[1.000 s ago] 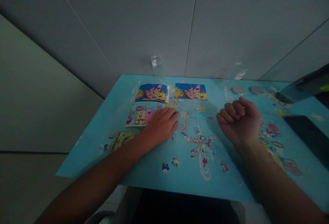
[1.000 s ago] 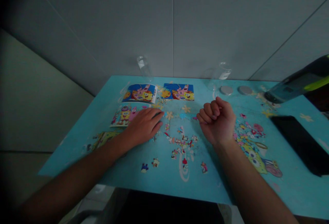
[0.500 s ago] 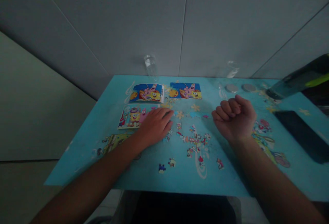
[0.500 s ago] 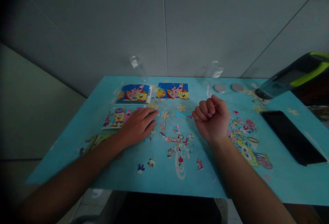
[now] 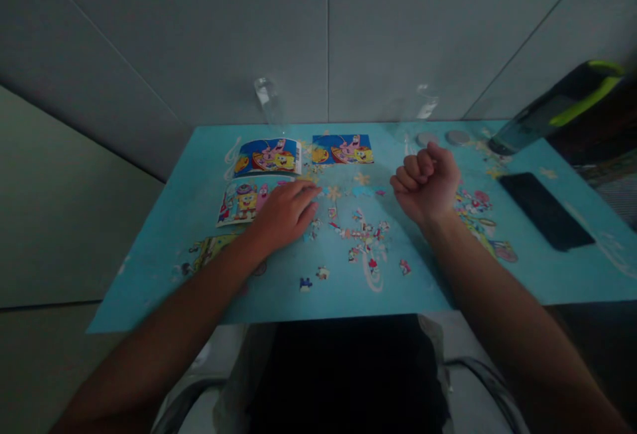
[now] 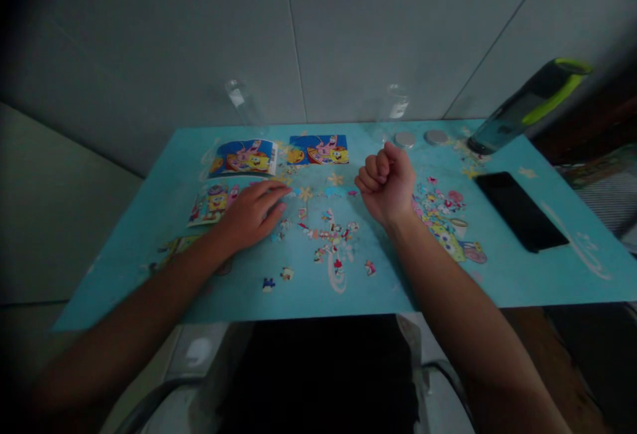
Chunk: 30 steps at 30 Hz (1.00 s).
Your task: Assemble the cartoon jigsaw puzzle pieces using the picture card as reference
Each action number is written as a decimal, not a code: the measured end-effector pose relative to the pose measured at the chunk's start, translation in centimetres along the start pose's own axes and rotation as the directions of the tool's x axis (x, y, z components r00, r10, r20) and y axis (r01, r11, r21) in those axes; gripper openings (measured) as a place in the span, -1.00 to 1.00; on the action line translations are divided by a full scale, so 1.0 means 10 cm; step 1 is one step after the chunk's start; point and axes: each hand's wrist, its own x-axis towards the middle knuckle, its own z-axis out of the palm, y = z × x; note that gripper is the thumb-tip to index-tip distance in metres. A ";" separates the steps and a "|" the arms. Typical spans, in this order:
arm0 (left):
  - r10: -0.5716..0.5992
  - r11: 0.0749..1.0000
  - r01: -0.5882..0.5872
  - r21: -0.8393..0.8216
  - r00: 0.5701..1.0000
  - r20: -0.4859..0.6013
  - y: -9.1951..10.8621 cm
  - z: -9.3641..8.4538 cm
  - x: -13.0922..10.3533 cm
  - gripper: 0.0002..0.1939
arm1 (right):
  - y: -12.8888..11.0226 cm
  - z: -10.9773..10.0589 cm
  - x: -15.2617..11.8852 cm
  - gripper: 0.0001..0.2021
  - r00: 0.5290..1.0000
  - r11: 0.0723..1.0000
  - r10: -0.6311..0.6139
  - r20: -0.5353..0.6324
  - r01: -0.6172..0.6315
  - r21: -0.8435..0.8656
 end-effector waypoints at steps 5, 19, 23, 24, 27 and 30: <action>0.029 1.000 -0.029 -0.001 0.998 -0.048 -0.02 -0.03 -0.01 -0.62 | 0.02 -0.07 0.05 -0.47 0.999 0.997 0.023 0.022 -0.025 0.071; 0.056 0.998 -0.054 0.028 0.995 -0.085 -0.07 -0.03 -0.01 -0.68 | -0.03 -0.20 0.08 -0.47 0.992 0.971 -0.047 0.117 0.018 0.239; 0.060 0.997 -0.054 0.061 0.993 -0.099 -0.05 -0.02 -0.01 -0.66 | 0.00 -0.16 0.03 -0.50 0.993 0.971 -0.010 0.121 -0.020 0.237; 0.062 0.996 -0.055 0.068 0.993 -0.104 -0.04 -0.02 -0.01 -0.66 | 0.00 -0.15 0.02 -0.50 0.993 0.971 -0.001 0.122 -0.028 0.237; 0.079 0.994 -0.069 0.088 0.990 -0.117 -0.01 -0.03 -0.02 -0.67 | 0.01 -0.12 -0.01 -0.53 0.992 0.972 0.025 0.122 -0.053 0.228; 0.141 0.986 -0.128 0.109 0.983 -0.122 0.06 -0.07 -0.02 -0.70 | 0.02 -0.11 -0.02 -0.52 0.990 0.971 0.066 0.124 -0.092 0.219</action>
